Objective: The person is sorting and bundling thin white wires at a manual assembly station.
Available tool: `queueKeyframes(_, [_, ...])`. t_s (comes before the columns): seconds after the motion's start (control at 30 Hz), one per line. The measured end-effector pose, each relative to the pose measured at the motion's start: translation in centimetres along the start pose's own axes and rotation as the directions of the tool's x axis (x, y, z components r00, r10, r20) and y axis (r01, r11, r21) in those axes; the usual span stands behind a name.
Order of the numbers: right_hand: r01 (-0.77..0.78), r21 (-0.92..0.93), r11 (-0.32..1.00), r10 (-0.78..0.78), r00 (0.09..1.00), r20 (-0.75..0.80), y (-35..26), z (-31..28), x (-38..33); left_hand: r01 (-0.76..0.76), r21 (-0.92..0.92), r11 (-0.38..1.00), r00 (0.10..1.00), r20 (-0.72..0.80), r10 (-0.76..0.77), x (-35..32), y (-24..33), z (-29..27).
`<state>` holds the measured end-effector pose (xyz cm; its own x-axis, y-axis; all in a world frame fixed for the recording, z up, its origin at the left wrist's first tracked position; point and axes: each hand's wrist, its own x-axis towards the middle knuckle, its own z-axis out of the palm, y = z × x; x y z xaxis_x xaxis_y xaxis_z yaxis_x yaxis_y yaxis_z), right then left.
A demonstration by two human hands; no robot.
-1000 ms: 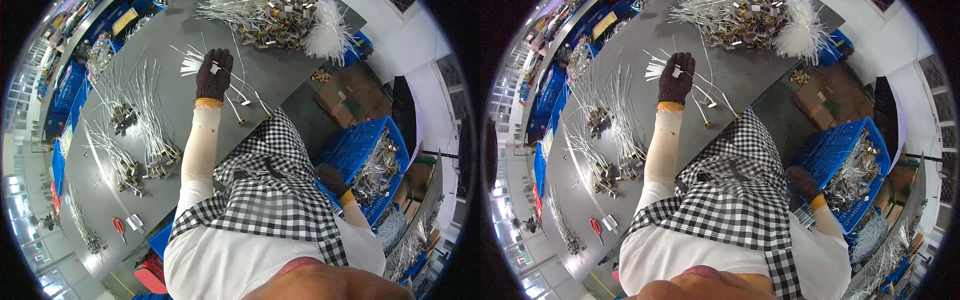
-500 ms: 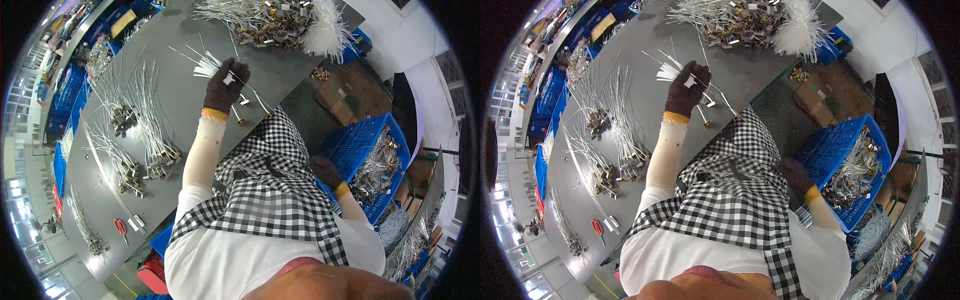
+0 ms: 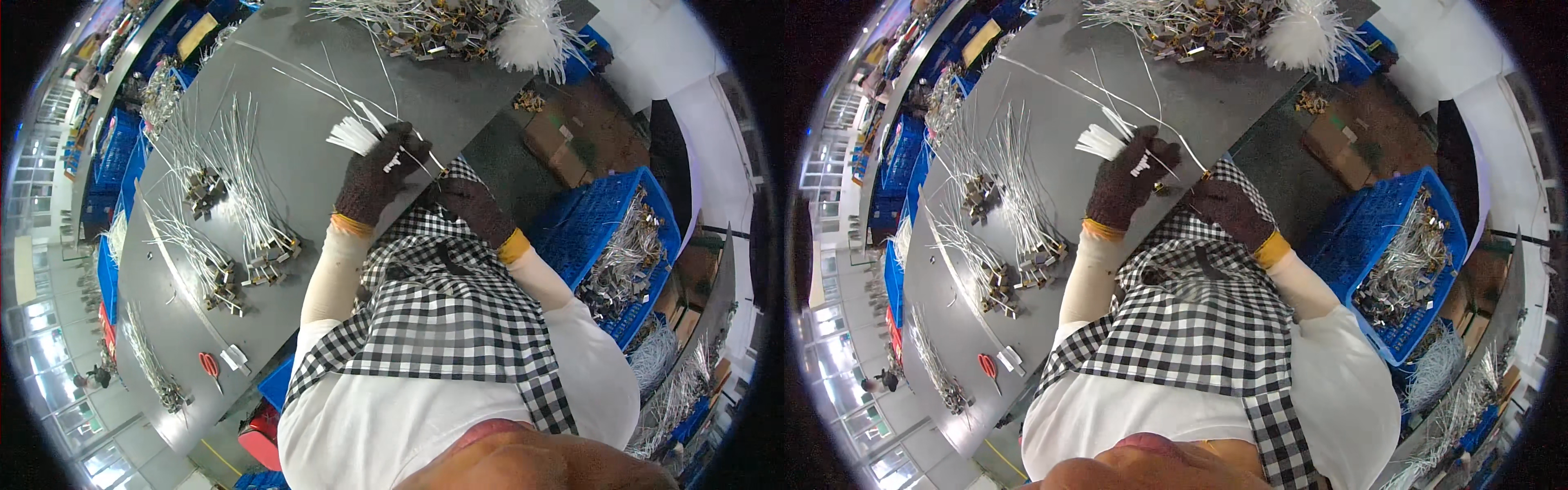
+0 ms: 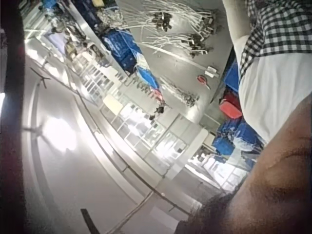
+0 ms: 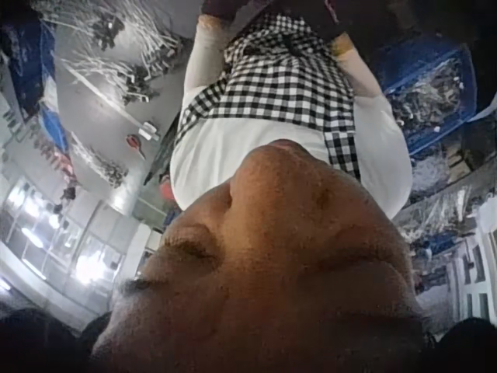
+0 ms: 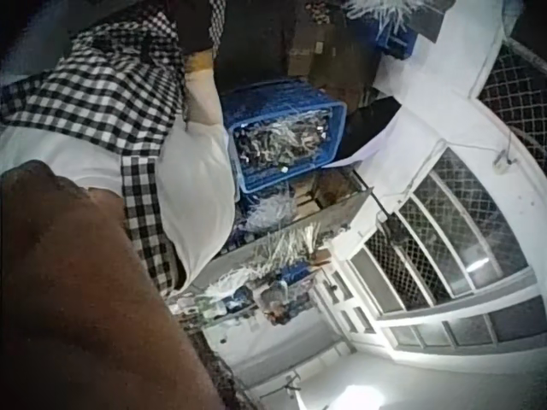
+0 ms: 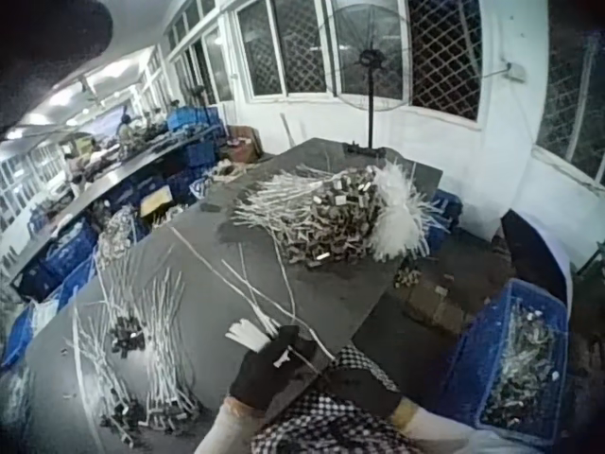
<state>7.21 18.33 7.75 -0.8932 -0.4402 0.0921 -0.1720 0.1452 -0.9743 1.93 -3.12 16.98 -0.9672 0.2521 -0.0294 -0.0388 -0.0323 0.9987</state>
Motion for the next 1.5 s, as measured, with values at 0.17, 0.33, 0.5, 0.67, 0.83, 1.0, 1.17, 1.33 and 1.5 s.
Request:
queueKeyframes(0.17, [-0.061, -0.114, 0.992, 0.058, 0.998, -0.029, -1.9, 1.0, -0.7, -0.145, -0.049, 0.988, 0.988, -0.060, 0.142, 1.4, -0.7, -0.2])
queueKeyframes(0.33, [-0.038, -0.202, 0.979, 0.028, 0.998, -0.050, -3.1, 1.4, -2.1, -0.212, 0.178, 0.961, 0.976, -0.010, 0.217, 1.5, -2.6, -0.1])
queueKeyframes(0.5, [-0.044, -0.231, 0.972, 0.011, 0.990, -0.144, -3.1, 1.6, -0.5, -0.285, 0.226, 0.932, 0.959, 0.067, 0.277, 0.0, -0.2, 1.8])
queueKeyframes(0.67, [0.098, -0.295, 0.950, -0.157, 0.970, -0.184, -2.8, 2.4, 0.5, -0.202, 0.241, 0.949, 0.979, 0.045, 0.197, -0.3, -0.4, 2.2])
queueKeyframes(0.83, [0.199, -0.603, 0.772, -0.305, 0.949, -0.078, -3.3, 3.3, -0.4, 0.112, -0.348, 0.931, 0.990, -0.041, -0.134, 0.5, -2.7, 1.8])
queueKeyframes(1.0, [0.187, -0.519, 0.834, -0.293, 0.948, -0.128, -4.0, 1.9, -1.2, -0.433, 0.584, 0.687, 0.888, 0.146, 0.436, 2.3, -2.3, -1.9])
queueKeyframes(1.17, [-0.266, -0.071, 0.961, 0.260, 0.962, -0.087, -7.2, 2.0, -1.1, -0.077, -0.468, 0.880, 0.986, -0.169, -0.004, 3.9, -2.2, -2.4])
queueKeyframes(1.33, [-0.234, 0.118, 0.965, 0.249, 0.960, -0.126, -6.8, 1.7, -1.3, -0.112, -0.527, 0.843, 0.967, -0.254, -0.030, 2.6, -2.3, -0.8])
queueKeyframes(1.5, [-0.304, 0.059, 0.951, 0.309, 0.946, -0.103, -3.0, 2.5, -1.5, -0.031, -0.298, 0.954, 0.984, -0.179, -0.024, 1.2, -3.6, 0.7])
